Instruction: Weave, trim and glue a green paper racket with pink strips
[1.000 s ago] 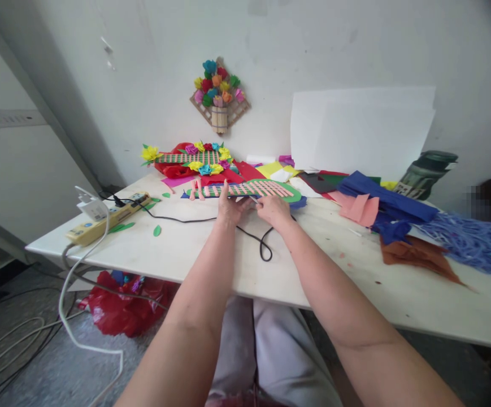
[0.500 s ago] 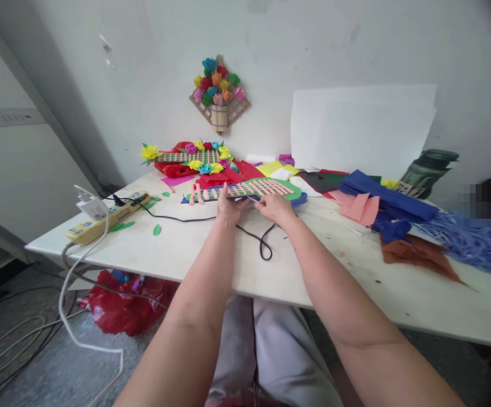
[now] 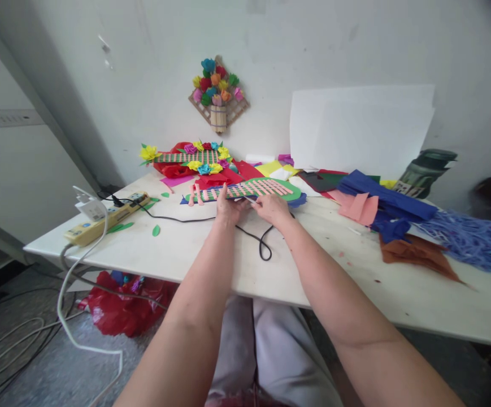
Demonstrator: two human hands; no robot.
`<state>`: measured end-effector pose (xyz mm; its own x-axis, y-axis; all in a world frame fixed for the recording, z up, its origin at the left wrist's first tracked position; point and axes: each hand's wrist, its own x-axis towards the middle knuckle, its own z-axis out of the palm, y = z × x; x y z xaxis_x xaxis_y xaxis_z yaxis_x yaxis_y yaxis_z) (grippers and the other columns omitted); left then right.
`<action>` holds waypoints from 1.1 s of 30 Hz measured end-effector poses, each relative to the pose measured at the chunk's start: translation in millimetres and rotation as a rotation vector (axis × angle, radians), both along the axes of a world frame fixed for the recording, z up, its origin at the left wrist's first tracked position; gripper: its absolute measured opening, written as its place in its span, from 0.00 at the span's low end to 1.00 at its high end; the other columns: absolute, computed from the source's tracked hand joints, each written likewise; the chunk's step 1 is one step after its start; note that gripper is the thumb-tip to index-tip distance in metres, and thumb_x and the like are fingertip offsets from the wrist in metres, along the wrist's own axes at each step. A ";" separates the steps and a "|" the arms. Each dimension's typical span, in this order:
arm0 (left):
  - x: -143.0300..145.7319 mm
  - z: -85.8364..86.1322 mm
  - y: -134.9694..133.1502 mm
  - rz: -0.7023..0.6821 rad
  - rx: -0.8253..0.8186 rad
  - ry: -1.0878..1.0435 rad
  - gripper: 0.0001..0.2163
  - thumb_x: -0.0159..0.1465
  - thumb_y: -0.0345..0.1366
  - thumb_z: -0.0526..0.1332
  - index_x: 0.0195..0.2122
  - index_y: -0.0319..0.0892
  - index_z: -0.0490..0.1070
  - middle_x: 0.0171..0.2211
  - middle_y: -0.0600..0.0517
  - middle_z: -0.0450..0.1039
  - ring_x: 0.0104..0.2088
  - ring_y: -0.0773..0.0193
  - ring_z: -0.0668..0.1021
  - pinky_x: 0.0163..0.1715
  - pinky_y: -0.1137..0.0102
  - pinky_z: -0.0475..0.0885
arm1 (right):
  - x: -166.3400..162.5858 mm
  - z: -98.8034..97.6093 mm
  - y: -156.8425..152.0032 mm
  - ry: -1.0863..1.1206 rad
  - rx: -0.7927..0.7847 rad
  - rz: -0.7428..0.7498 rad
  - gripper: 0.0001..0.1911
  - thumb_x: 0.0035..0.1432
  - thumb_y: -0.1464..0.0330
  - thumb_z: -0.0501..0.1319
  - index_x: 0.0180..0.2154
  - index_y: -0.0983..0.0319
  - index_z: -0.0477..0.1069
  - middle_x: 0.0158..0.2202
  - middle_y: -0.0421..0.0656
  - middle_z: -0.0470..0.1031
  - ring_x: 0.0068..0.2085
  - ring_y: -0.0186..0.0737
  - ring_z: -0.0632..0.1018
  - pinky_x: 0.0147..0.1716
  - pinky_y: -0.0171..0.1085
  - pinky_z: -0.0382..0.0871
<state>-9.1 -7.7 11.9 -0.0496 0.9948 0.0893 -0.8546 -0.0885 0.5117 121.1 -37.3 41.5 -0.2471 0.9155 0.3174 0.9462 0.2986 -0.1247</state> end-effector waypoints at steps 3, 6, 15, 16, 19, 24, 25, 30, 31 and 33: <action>0.3 -0.3 0.3 -0.008 -0.002 -0.003 0.17 0.56 0.44 0.57 0.43 0.40 0.67 0.42 0.43 0.71 0.43 0.52 0.74 0.41 0.57 0.71 | -0.6 -0.6 0.6 0.003 -0.009 -0.016 0.17 0.56 0.60 0.51 0.38 0.59 0.74 0.39 0.48 0.75 0.42 0.44 0.74 0.37 0.38 0.64; 1.0 -0.7 1.0 -0.011 -0.010 -0.002 0.16 0.56 0.44 0.56 0.43 0.40 0.67 0.41 0.43 0.71 0.42 0.53 0.75 0.41 0.58 0.71 | -1.1 -1.9 1.5 0.004 0.002 -0.025 0.16 0.56 0.60 0.51 0.38 0.59 0.74 0.39 0.48 0.75 0.41 0.45 0.74 0.37 0.38 0.64; 2.9 2.5 -1.3 0.012 -0.046 -0.012 0.13 0.57 0.39 0.55 0.40 0.39 0.67 0.38 0.45 0.72 0.39 0.55 0.75 0.39 0.58 0.71 | -4.9 -3.1 0.7 0.010 -0.003 -0.065 0.17 0.57 0.61 0.50 0.39 0.60 0.74 0.40 0.49 0.75 0.42 0.45 0.74 0.38 0.39 0.64; 2.9 2.5 -1.2 0.010 -0.051 -0.017 0.12 0.57 0.39 0.54 0.40 0.39 0.67 0.38 0.45 0.72 0.39 0.55 0.75 0.39 0.58 0.71 | -4.9 -2.8 0.5 0.011 -0.008 -0.068 0.17 0.57 0.61 0.50 0.39 0.60 0.74 0.40 0.49 0.75 0.42 0.45 0.74 0.38 0.39 0.64; 2.5 1.6 -0.3 0.001 -0.065 -0.031 0.12 0.57 0.37 0.54 0.39 0.39 0.67 0.38 0.44 0.72 0.40 0.55 0.75 0.39 0.58 0.71 | -4.6 -1.6 -0.2 0.010 -0.027 -0.074 0.17 0.57 0.61 0.50 0.40 0.59 0.73 0.41 0.49 0.74 0.44 0.45 0.73 0.39 0.39 0.63; 1.4 0.5 0.4 0.011 -0.066 -0.031 0.11 0.55 0.36 0.55 0.39 0.39 0.67 0.37 0.45 0.72 0.40 0.53 0.75 0.39 0.55 0.71 | -1.7 2.0 -0.9 0.006 -0.041 -0.078 0.16 0.56 0.61 0.51 0.40 0.59 0.74 0.41 0.49 0.75 0.44 0.45 0.73 0.39 0.38 0.64; 1.2 0.4 0.4 0.012 -0.066 -0.028 0.11 0.55 0.36 0.55 0.39 0.39 0.67 0.37 0.45 0.71 0.40 0.53 0.75 0.39 0.55 0.71 | -0.8 2.8 -0.8 0.006 -0.040 -0.083 0.16 0.56 0.61 0.51 0.39 0.59 0.74 0.41 0.48 0.75 0.44 0.44 0.73 0.39 0.38 0.64; 0.6 -0.8 1.4 0.009 -0.068 -0.003 0.12 0.56 0.37 0.54 0.40 0.41 0.66 0.37 0.45 0.71 0.41 0.53 0.75 0.39 0.55 0.71 | 1.1 4.5 -0.4 0.006 -0.046 -0.118 0.16 0.55 0.61 0.52 0.39 0.59 0.74 0.40 0.48 0.75 0.42 0.45 0.74 0.38 0.38 0.64; 0.6 -1.3 1.8 0.008 -0.066 0.002 0.12 0.56 0.37 0.54 0.40 0.41 0.66 0.37 0.45 0.71 0.41 0.53 0.75 0.39 0.55 0.71 | 0.4 4.2 -0.7 0.006 -0.043 -0.120 0.16 0.55 0.61 0.52 0.39 0.60 0.74 0.40 0.49 0.75 0.42 0.45 0.74 0.38 0.38 0.64; 0.8 -1.9 2.4 0.009 -0.064 0.008 0.12 0.56 0.37 0.54 0.40 0.40 0.66 0.37 0.45 0.71 0.41 0.53 0.75 0.39 0.55 0.71 | -1.3 3.5 -1.6 0.004 -0.029 -0.123 0.16 0.55 0.62 0.52 0.39 0.61 0.74 0.40 0.50 0.75 0.42 0.46 0.74 0.38 0.39 0.64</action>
